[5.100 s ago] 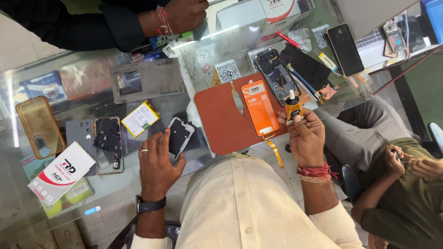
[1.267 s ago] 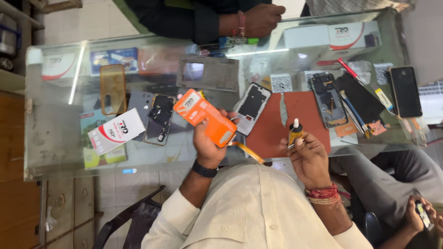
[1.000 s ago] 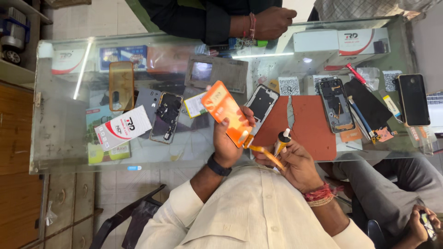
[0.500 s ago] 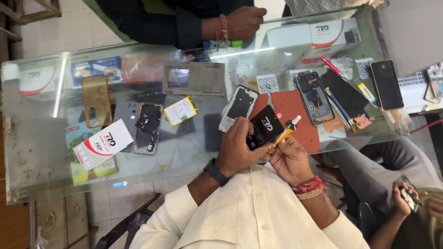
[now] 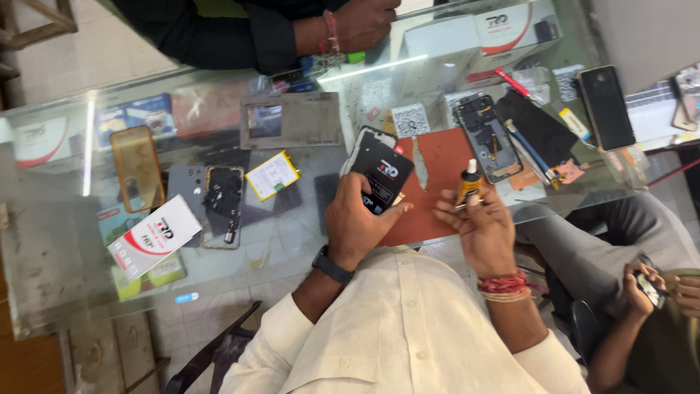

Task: The person removes the battery from a disassembled smartphone, applies adhesive to the frame, and prepares a new screen assembly. They then place the new screen into the frame and connect internal components.

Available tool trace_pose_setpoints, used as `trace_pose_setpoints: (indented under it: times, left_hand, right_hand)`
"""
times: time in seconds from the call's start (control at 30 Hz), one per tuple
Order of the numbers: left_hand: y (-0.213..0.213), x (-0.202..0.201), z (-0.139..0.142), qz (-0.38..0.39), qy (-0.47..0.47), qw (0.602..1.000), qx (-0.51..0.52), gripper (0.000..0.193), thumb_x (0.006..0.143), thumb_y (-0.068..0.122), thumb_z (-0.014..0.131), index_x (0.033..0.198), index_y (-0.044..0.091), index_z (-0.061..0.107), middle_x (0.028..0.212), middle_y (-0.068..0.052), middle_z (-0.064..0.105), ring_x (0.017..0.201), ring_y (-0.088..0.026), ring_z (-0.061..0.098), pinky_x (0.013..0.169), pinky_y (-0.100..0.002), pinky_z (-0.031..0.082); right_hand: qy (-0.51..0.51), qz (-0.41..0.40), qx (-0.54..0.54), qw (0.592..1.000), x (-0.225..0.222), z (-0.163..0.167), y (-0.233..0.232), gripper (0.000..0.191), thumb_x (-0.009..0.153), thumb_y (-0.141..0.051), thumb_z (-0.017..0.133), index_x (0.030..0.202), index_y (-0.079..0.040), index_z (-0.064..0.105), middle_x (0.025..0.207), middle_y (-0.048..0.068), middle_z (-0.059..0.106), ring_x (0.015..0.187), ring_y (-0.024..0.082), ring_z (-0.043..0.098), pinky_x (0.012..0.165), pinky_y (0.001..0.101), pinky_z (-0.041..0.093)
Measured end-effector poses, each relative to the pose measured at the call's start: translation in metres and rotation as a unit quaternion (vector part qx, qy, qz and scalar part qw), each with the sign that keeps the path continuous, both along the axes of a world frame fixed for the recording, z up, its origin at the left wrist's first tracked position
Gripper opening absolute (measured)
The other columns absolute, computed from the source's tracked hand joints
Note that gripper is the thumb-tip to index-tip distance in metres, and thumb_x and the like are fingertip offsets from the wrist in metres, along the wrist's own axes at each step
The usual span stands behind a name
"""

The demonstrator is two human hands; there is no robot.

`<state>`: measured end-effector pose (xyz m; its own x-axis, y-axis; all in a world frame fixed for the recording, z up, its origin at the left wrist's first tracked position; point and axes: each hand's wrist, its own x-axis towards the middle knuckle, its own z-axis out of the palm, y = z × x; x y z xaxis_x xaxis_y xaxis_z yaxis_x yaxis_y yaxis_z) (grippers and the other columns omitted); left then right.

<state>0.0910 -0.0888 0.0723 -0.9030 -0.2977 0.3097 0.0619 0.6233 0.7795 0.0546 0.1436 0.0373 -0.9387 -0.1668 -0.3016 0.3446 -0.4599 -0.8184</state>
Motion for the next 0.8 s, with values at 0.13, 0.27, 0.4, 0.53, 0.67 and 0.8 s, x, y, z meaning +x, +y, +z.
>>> trace_pose_setpoints:
  times: [0.13, 0.27, 0.4, 0.53, 0.67, 0.8]
  left_hand:
    - [-0.018, 0.003, -0.024, 0.011, -0.070, 0.978, 0.196, 0.046, 0.085, 0.033, 0.085, 0.099, 0.008, 0.049, 0.085, -0.005, 0.062, 0.073, -0.017, 0.059, 0.067, -0.035, 0.051]
    - [-0.028, -0.003, -0.042, -0.004, 0.042, 0.885, 0.464, 0.025, 0.103, 0.005, 0.066, 0.121, 0.005, 0.049, 0.100, -0.002, 0.058, 0.089, -0.008, 0.053, 0.078, -0.027, 0.046]
    - [-0.042, 0.002, -0.038, 0.008, 0.033, 0.852, 0.523, 0.044, 0.097, -0.004, 0.060, 0.139, 0.003, 0.047, 0.102, -0.004, 0.067, 0.092, -0.010, 0.063, 0.084, -0.026, 0.053]
    - [-0.049, 0.006, -0.029, 0.028, 0.063, 0.845, 0.531, 0.040, 0.099, -0.006, 0.061, 0.138, -0.005, 0.053, 0.116, -0.007, 0.070, 0.105, -0.012, 0.065, 0.095, -0.027, 0.053]
    - [-0.055, 0.009, -0.022, 0.027, 0.127, 0.838, 0.530, 0.038, 0.100, -0.006, 0.064, 0.136, -0.006, 0.054, 0.118, -0.009, 0.069, 0.108, -0.013, 0.065, 0.098, -0.028, 0.052]
    - [-0.067, 0.016, -0.006, 0.038, 0.167, 0.838, 0.519, 0.041, 0.099, -0.004, 0.066, 0.138, -0.006, 0.053, 0.124, -0.011, 0.069, 0.112, -0.015, 0.065, 0.101, -0.028, 0.051]
  right_hand:
    - [0.031, -0.016, 0.040, 0.999, -0.008, -0.008, 0.009, 0.018, 0.111, -0.012, 0.051, 0.124, -0.001, 0.051, 0.116, 0.022, 0.068, 0.098, 0.029, 0.072, 0.089, 0.0449, 0.062]
    - [0.050, -0.013, 0.043, 0.998, -0.012, -0.014, 0.010, 0.018, 0.113, -0.012, 0.052, 0.126, -0.001, 0.051, 0.113, 0.020, 0.067, 0.098, 0.027, 0.072, 0.089, 0.0436, 0.062]
    - [0.050, -0.010, 0.046, 0.998, -0.013, -0.016, 0.004, 0.019, 0.113, -0.012, 0.051, 0.127, 0.000, 0.051, 0.112, 0.020, 0.068, 0.097, 0.027, 0.072, 0.089, 0.0443, 0.062]
    - [0.048, -0.004, 0.045, 0.998, -0.014, -0.016, -0.001, 0.020, 0.113, -0.012, 0.052, 0.128, 0.000, 0.051, 0.111, 0.020, 0.068, 0.096, 0.027, 0.072, 0.089, 0.0445, 0.062]
    - [0.041, -0.002, 0.037, 0.998, -0.015, -0.014, -0.004, 0.018, 0.112, -0.012, 0.052, 0.126, 0.000, 0.050, 0.110, 0.021, 0.068, 0.096, 0.028, 0.072, 0.089, 0.0447, 0.063]
    - [0.051, -0.003, 0.048, 0.998, -0.014, -0.011, -0.006, 0.015, 0.112, -0.012, 0.053, 0.121, 0.000, 0.050, 0.109, 0.022, 0.068, 0.094, 0.028, 0.073, 0.088, 0.0450, 0.063]
